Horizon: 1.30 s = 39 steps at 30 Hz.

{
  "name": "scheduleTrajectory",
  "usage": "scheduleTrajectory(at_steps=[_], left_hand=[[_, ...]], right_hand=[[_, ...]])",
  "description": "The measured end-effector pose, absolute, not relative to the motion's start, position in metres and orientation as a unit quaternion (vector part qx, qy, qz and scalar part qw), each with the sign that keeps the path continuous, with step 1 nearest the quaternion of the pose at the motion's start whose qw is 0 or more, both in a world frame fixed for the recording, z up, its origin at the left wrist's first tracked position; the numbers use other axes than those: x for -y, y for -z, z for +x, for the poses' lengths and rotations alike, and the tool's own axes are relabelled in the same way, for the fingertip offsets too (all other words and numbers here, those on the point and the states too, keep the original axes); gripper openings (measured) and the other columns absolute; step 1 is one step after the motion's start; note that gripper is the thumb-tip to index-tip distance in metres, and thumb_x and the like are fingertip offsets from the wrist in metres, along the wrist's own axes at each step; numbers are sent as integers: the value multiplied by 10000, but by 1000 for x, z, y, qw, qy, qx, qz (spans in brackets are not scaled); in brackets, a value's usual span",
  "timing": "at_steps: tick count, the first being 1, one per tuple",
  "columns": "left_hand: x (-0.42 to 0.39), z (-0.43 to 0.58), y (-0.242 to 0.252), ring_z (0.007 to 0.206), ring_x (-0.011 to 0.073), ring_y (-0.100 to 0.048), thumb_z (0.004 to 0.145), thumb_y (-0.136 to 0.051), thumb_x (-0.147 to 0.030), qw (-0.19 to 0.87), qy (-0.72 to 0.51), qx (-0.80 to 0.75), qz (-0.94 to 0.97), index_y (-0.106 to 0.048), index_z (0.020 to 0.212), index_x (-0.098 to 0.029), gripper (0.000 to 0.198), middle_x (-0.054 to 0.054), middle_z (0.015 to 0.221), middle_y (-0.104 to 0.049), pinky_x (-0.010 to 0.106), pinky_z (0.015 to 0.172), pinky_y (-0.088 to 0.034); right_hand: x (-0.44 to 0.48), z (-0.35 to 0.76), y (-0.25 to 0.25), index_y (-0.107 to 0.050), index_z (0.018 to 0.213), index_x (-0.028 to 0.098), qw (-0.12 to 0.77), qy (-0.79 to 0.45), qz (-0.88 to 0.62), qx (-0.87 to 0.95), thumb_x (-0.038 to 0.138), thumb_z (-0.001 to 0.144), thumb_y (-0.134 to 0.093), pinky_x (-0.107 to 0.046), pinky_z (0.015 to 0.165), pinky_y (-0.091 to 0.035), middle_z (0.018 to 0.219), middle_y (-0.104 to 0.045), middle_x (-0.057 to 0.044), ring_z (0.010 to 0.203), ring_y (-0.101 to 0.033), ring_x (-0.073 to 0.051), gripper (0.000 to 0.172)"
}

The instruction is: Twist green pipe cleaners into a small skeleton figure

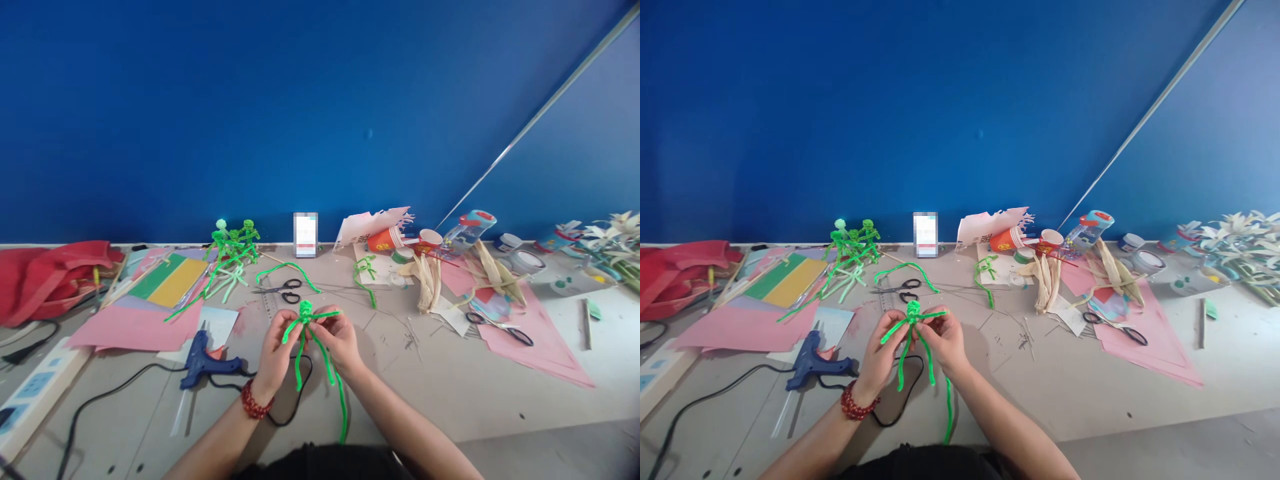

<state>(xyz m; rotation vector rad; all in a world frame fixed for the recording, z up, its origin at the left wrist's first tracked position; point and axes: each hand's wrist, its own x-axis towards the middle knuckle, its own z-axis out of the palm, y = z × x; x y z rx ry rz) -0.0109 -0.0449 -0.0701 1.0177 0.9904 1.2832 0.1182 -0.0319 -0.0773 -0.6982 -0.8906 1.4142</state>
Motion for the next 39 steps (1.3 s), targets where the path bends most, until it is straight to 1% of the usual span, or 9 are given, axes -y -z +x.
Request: scheduleTrajectory(at_steps=[4,7,14,20,24,29,33,36,39], left_hand=[[44,-11,71,621,120,-564,863,-627,-352,573,-552,-414,442,-546,916,-193,186,-19,718,-613,247,613,-483],[43,-11,68,601,115,-560,825,-678,-345,555,-541,-437,457,-555,867,-190,202,-17,701,-626,234,590,-477],[43,-12,67,597,121,-579,866,-621,-368,549,-546,-428,466,-561,893,-183,196,-6,704,-629,228,564,-476],[39,-14,73,539,107,-548,893,-587,-365,566,-539,-403,476,-532,896,-191,183,-40,651,-575,224,532,-464],[38,-16,74,557,105,-532,895,-588,-346,536,-546,-423,486,-543,913,-196,158,-42,658,-561,213,528,-450],[40,-16,73,595,115,-553,874,-616,-319,467,-563,-453,510,-586,892,-192,131,-22,718,-581,224,569,-470],[38,-15,76,753,154,-628,830,-666,-306,435,-583,-465,505,-621,918,-195,148,17,838,-657,247,683,-519],[38,-14,79,966,196,-655,823,-675,-298,446,-597,-455,488,-609,1089,-220,285,59,1043,-695,298,833,-532],[38,-16,79,1050,213,-647,837,-661,-312,461,-585,-444,499,-569,1223,-240,403,81,1158,-681,318,867,-532]], right_hand=[[32,120,75,-557,727,199,627,-535,-346,450,281,759,-756,-258,633,-500,758,-579,3,684,-599,-135,218],[33,121,76,-551,701,196,620,-516,-372,459,308,754,-756,-249,638,-493,750,-574,0,697,-588,-136,240],[30,121,77,-591,839,207,580,-601,-363,414,369,734,-782,-248,608,-511,744,-625,11,629,-611,-126,272],[28,123,71,-604,853,203,506,-703,-302,398,455,731,-768,-298,590,-532,626,-654,20,544,-640,-160,325],[31,122,73,-659,817,199,562,-613,-361,422,404,699,-799,-289,688,-543,773,-695,-21,703,-670,-170,274],[36,124,67,-696,831,221,569,-439,-400,569,261,836,-657,-312,758,-534,874,-704,-58,846,-664,-198,56],[39,127,61,-693,916,242,554,-292,-397,671,157,872,-568,-333,772,-532,896,-714,-68,863,-663,-202,157],[41,127,62,-690,957,253,548,-220,-391,706,128,881,-542,-348,777,-537,935,-719,-80,871,-667,-207,209],[41,129,64,-692,997,259,537,-177,-386,729,109,883,-531,-362,782,-537,970,-726,-90,882,-671,-216,248]])
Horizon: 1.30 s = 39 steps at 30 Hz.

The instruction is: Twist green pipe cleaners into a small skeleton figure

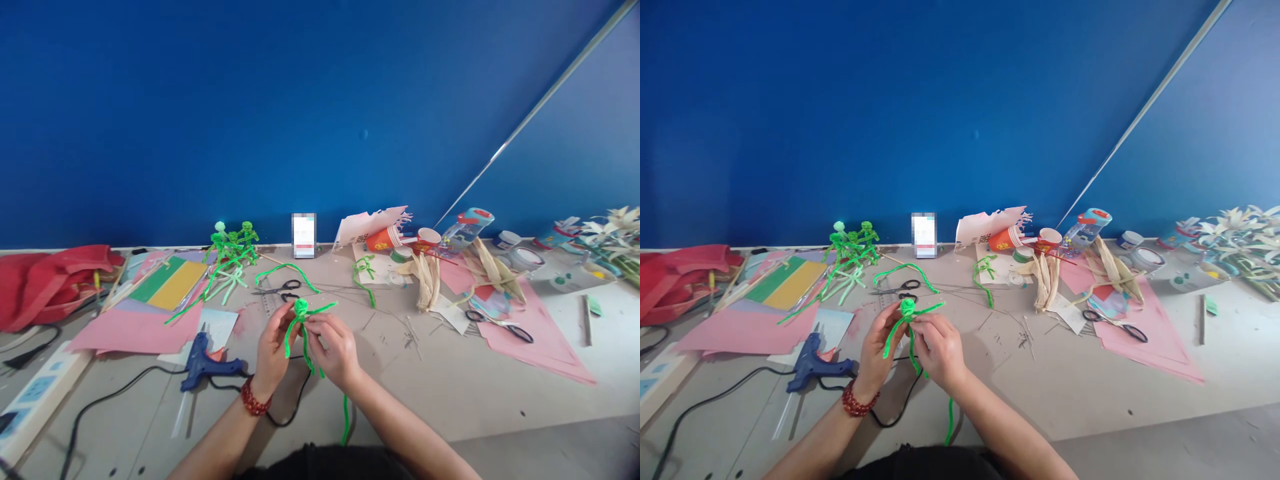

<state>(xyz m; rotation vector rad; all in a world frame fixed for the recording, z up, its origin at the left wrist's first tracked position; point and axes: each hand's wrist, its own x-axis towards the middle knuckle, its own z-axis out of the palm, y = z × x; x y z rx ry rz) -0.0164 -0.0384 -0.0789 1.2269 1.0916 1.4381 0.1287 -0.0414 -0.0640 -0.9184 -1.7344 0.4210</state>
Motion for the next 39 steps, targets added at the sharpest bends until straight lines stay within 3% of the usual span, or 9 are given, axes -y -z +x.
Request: scheduleTrajectory(at_steps=[3,8,13,20,23,28,35,39], left_hand=[[39,-20,76,1029,209,-652,851,-649,-303,447,-561,-447,534,-543,1284,-249,449,83,1172,-676,318,858,-532],[39,-23,67,873,188,-664,870,-633,-292,443,-547,-445,553,-554,1252,-221,396,70,1000,-704,290,743,-539],[40,-22,62,769,154,-644,867,-640,-301,477,-558,-440,517,-544,1210,-207,368,27,872,-685,255,686,-521],[39,-23,61,791,171,-667,849,-664,-310,525,-558,-412,494,-535,1149,-197,346,37,875,-697,244,650,-518],[37,-24,66,694,147,-651,830,-689,-283,555,-563,-376,484,-523,1131,-214,350,18,833,-695,238,608,-514],[35,-21,71,611,127,-613,809,-707,-274,586,-570,-345,461,-524,1124,-231,367,-13,749,-670,225,555,-497],[38,-21,71,706,134,-612,779,-720,-285,483,-571,-463,476,-633,863,-199,149,-8,782,-674,223,642,-497],[39,-21,69,738,158,-617,768,-718,-301,449,-542,-509,494,-679,814,-185,131,9,764,-696,240,687,-495]], right_hand=[[42,131,65,-687,1044,268,532,-161,-373,743,92,886,-517,-368,781,-535,979,-730,-87,876,-675,-216,292],[43,133,65,-668,1100,275,528,-168,-363,749,85,892,-501,-373,795,-529,1001,-729,-84,900,-674,-218,327],[44,131,64,-678,1024,250,544,-206,-393,712,113,890,-550,-322,760,-519,914,-734,-66,837,-676,-202,231],[38,130,65,-708,888,204,540,-368,-422,628,259,899,-601,-262,694,-488,825,-710,-42,751,-644,-165,120],[35,128,74,-698,826,187,548,-464,-411,562,338,864,-647,-270,685,-488,781,-695,-41,727,-637,-169,164],[33,127,79,-662,793,175,519,-591,-393,476,437,793,-697,-226,495,-403,638,-638,-6,513,-533,-122,264],[36,126,62,-553,638,176,552,-406,-434,585,280,822,-622,-231,589,-383,608,-510,22,593,-479,-119,222],[36,123,61,-517,632,181,556,-387,-456,577,263,823,-589,-225,570,-364,582,-475,36,568,-451,-114,220]])
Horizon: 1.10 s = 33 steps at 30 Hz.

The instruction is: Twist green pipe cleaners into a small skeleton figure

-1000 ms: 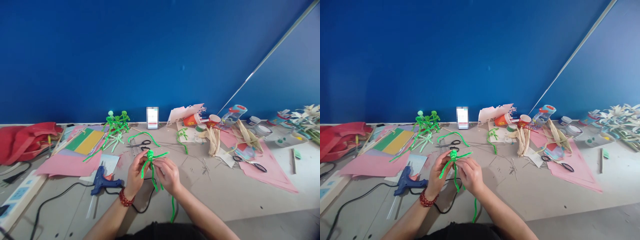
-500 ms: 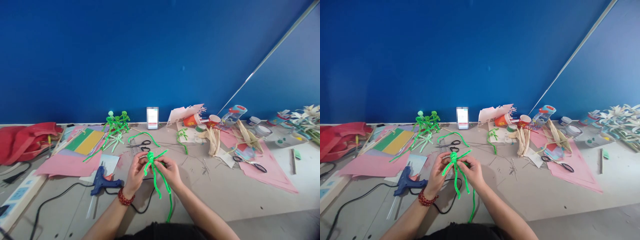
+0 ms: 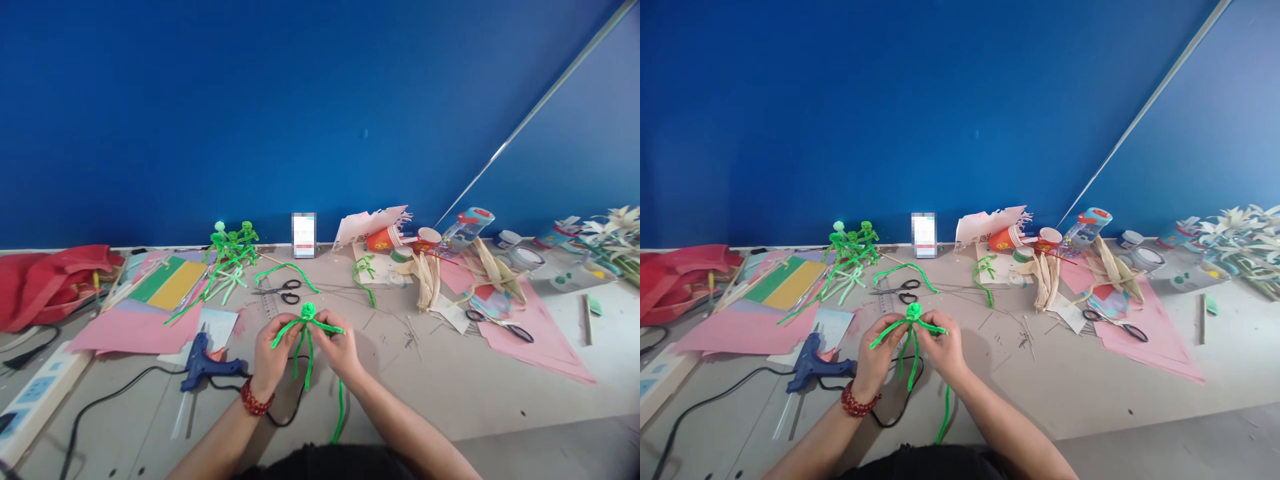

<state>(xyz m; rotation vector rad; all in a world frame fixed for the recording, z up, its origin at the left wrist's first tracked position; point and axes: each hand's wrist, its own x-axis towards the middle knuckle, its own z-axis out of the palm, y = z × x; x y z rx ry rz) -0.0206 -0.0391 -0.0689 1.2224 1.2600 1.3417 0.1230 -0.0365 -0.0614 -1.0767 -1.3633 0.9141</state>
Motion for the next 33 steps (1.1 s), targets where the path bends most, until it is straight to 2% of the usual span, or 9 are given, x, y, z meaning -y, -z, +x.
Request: scheduleTrajectory(at_steps=[5,11,17,22,26,28,31,33], left_hand=[[37,-14,68,684,146,-605,713,-762,-332,531,-552,-495,410,-684,764,-188,172,-9,706,-678,221,626,-483],[35,-13,66,664,129,-615,675,-801,-314,657,-541,-419,317,-666,783,-181,218,-11,715,-682,224,651,-499],[34,-16,62,710,133,-628,671,-801,-260,689,-515,-408,307,-671,803,-187,199,-14,757,-680,220,688,-492],[35,-13,55,800,164,-646,748,-746,-290,709,-496,-384,324,-641,808,-174,167,11,811,-690,237,707,-490],[38,-11,53,718,142,-632,796,-706,-314,708,-487,-378,345,-605,834,-169,180,8,792,-670,239,669,-493],[39,-11,55,630,124,-603,810,-689,-345,706,-481,-386,348,-582,868,-179,206,-14,720,-639,232,603,-486],[40,-10,58,455,86,-467,818,-662,-428,701,-465,-405,359,-550,871,-186,272,-66,547,-510,182,420,-359],[39,-10,59,396,53,-353,802,-667,-467,689,-459,-421,370,-530,820,-184,315,-90,507,-428,155,369,-242]], right_hand=[[36,122,65,-495,635,186,552,-377,-463,582,265,831,-578,-223,572,-358,582,-464,40,567,-442,-114,227],[35,128,65,-484,664,193,523,-392,-444,613,278,859,-576,-224,589,-380,610,-505,34,587,-485,-119,232],[33,135,65,-477,667,196,502,-352,-444,653,265,861,-571,-222,578,-365,637,-499,30,597,-476,-120,227],[35,134,66,-496,695,197,484,-351,-455,660,279,881,-557,-231,596,-387,655,-537,18,612,-506,-130,212],[36,135,64,-495,706,204,470,-351,-456,670,279,888,-555,-233,587,-395,646,-561,15,595,-517,-132,206],[36,135,62,-490,704,206,464,-346,-455,676,270,890,-552,-230,577,-387,631,-551,20,582,-505,-129,207],[35,135,63,-490,693,205,459,-310,-464,691,272,881,-558,-227,568,-365,635,-506,23,584,-471,-127,211],[35,134,64,-494,692,203,459,-300,-466,694,281,880,-558,-226,566,-358,646,-489,24,586,-462,-125,214]])
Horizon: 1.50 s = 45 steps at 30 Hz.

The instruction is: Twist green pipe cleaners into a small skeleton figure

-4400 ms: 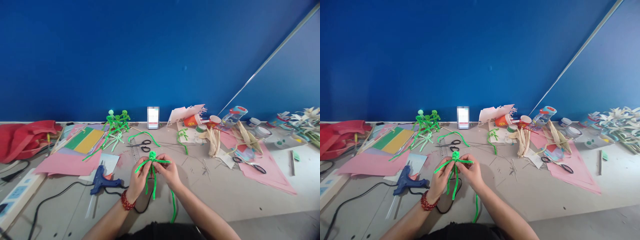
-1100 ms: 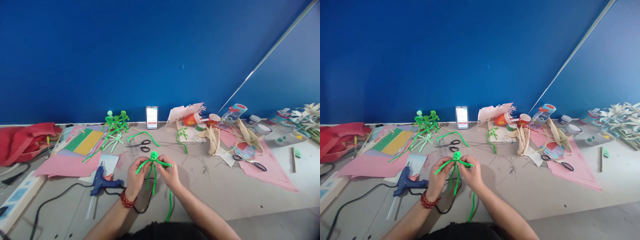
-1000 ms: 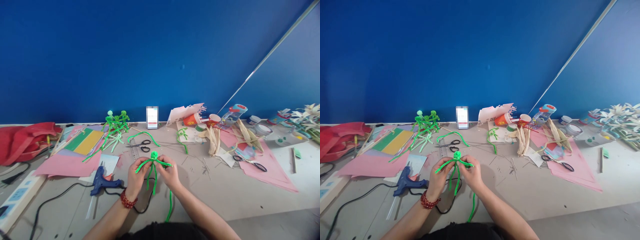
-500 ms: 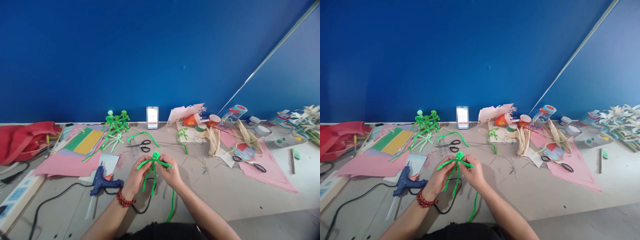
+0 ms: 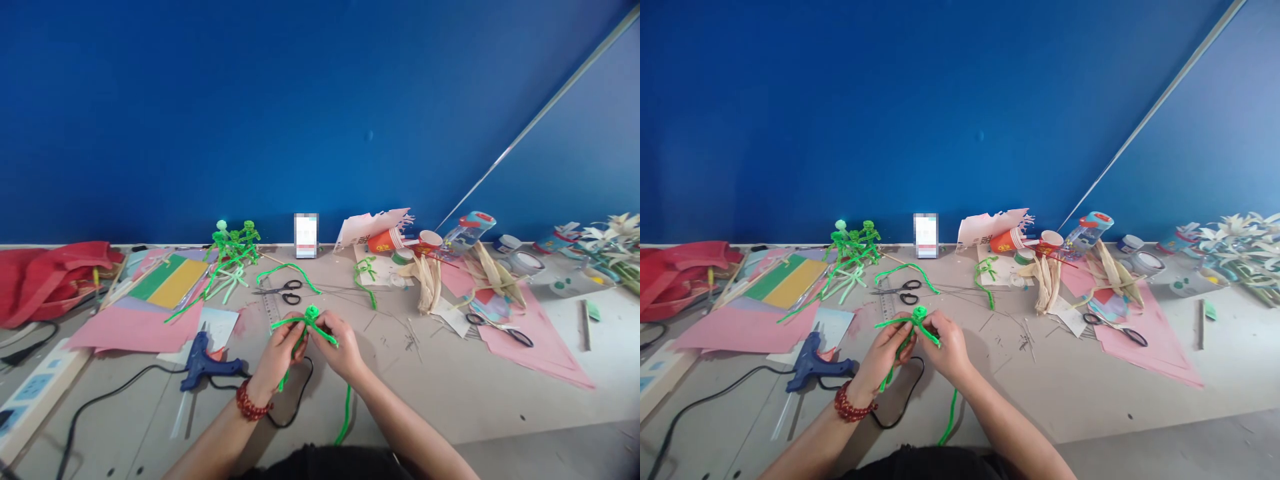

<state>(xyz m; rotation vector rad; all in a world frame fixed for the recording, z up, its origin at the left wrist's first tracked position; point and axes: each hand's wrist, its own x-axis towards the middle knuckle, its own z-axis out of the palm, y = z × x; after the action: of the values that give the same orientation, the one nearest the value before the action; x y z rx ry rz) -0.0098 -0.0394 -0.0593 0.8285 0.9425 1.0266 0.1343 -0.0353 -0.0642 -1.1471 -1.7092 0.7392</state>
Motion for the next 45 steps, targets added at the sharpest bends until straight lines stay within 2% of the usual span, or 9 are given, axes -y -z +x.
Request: scheduleTrajectory(at_steps=[5,10,19,29,33,35,39,41,45], left_hand=[[38,-11,61,385,21,-249,754,-706,-500,672,-468,-441,366,-527,805,-178,372,-107,518,-373,141,363,-146],[37,-13,65,386,17,-265,728,-731,-501,698,-470,-418,344,-529,797,-175,390,-96,534,-419,140,364,-175],[35,-19,66,354,17,-233,735,-735,-467,748,-432,-355,359,-531,771,-176,357,-96,485,-430,160,367,-170],[36,-25,57,397,41,-298,723,-728,-530,745,-281,-372,477,-555,758,-168,402,-69,512,-455,182,392,-136],[38,-21,57,388,41,-274,708,-724,-553,735,-251,-370,509,-539,737,-172,424,-72,502,-460,188,383,-152],[39,-17,59,391,47,-283,725,-698,-566,723,-242,-365,534,-508,684,-178,435,-67,492,-454,193,387,-169],[39,-11,63,414,68,-333,730,-693,-549,686,-263,-388,556,-465,624,-192,437,-63,499,-437,205,405,-196],[40,-9,66,419,75,-342,714,-713,-524,673,-273,-409,553,-476,614,-193,419,-65,490,-432,211,415,-205],[41,-6,74,412,91,-362,710,-721,-420,641,-292,-443,554,-526,560,-186,340,-52,460,-456,227,420,-223]], right_hand=[[35,134,67,-487,695,200,469,-317,-464,681,297,875,-568,-221,553,-344,645,-483,30,570,-444,-116,220],[31,141,66,-492,706,194,462,-344,-432,694,300,888,-555,-218,538,-330,649,-474,30,570,-427,-111,219],[18,166,57,-590,781,181,394,-348,-367,767,283,912,-529,-234,646,-408,740,-574,-11,687,-524,-137,177],[-28,182,26,-697,784,169,190,-500,-217,816,459,846,-623,-190,562,-428,678,-630,18,612,-535,-111,305],[-43,173,21,-679,709,178,86,-566,-195,796,507,825,-624,-161,451,-347,532,-512,73,482,-433,-74,353],[-50,166,22,-646,620,173,72,-586,-211,779,522,821,-622,-169,408,-308,450,-432,90,414,-368,-66,403],[-63,146,18,-612,516,174,116,-552,-229,793,445,702,-750,-175,405,-307,418,-473,93,380,-393,-55,356],[-68,131,11,-643,561,175,83,-559,-216,797,375,704,-748,-175,430,-331,471,-561,81,397,-459,-57,267],[-70,104,-14,-634,527,201,52,-480,-178,858,207,601,-795,-183,453,-319,443,-556,104,412,-490,-67,177]])
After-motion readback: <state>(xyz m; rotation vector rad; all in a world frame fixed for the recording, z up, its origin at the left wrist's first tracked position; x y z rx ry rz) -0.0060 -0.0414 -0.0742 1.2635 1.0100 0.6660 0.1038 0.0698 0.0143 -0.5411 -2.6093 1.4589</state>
